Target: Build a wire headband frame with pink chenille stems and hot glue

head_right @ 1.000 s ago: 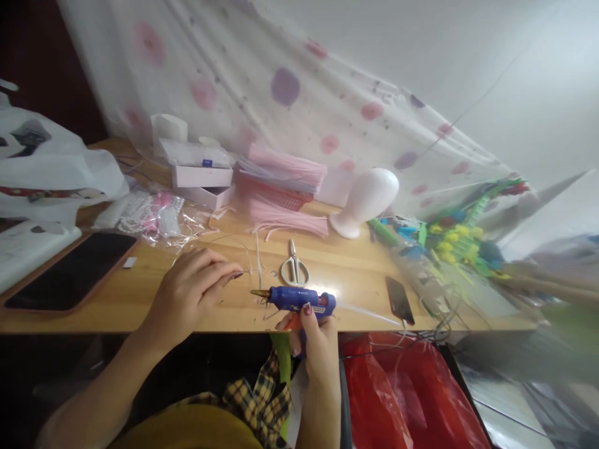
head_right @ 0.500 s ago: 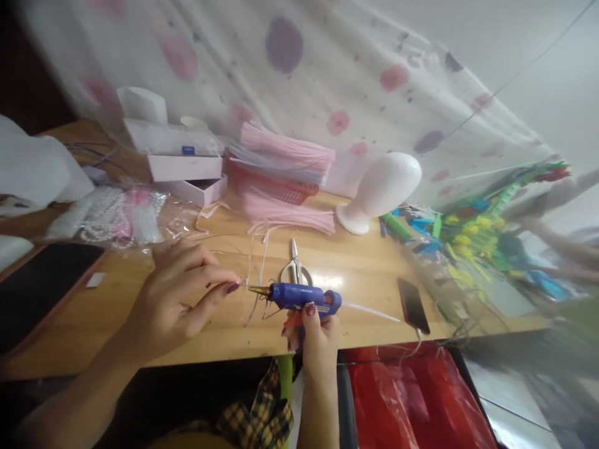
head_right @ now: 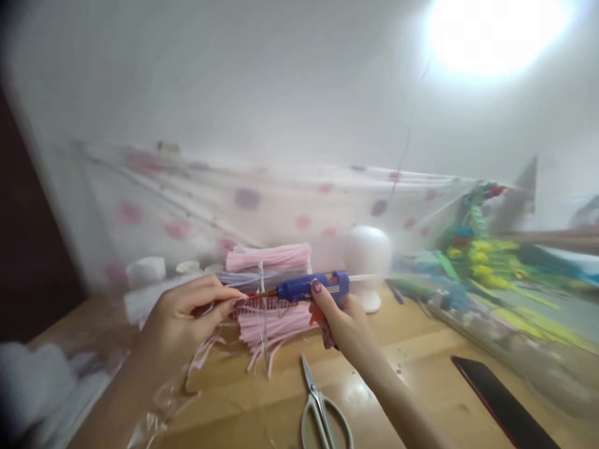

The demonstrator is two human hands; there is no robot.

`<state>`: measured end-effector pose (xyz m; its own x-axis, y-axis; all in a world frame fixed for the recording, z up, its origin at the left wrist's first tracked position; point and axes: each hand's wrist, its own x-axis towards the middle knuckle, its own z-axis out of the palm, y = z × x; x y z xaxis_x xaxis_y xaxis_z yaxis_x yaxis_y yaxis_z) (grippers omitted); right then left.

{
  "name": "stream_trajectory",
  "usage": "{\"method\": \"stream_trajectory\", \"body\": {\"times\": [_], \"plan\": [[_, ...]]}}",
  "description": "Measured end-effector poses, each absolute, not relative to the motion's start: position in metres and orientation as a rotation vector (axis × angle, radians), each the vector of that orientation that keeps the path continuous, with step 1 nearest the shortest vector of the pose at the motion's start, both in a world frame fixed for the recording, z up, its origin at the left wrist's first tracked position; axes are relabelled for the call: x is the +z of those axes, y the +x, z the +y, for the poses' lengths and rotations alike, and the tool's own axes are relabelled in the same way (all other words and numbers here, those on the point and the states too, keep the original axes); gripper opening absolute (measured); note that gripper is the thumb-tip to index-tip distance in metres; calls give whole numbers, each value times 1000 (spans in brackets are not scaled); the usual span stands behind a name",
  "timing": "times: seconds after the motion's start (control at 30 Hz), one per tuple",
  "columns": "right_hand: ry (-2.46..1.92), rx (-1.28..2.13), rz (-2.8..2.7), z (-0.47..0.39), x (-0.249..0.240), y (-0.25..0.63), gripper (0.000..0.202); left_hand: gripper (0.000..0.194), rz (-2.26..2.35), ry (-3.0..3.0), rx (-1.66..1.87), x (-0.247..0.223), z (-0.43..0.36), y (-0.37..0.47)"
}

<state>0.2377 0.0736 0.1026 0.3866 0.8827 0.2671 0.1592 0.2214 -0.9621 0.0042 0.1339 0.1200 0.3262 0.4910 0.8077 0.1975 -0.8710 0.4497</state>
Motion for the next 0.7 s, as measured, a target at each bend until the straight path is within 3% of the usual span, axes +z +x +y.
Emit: {"method": "stream_trajectory", "body": {"times": [0.17, 0.7], "plan": [[-1152, 487, -1043, 104, 123, 238, 75, 16, 595, 2243, 1736, 133, 154, 13], [-1187, 555, -998, 134, 102, 249, 74, 17, 652, 2264, 1697, 119, 183, 23]]}}
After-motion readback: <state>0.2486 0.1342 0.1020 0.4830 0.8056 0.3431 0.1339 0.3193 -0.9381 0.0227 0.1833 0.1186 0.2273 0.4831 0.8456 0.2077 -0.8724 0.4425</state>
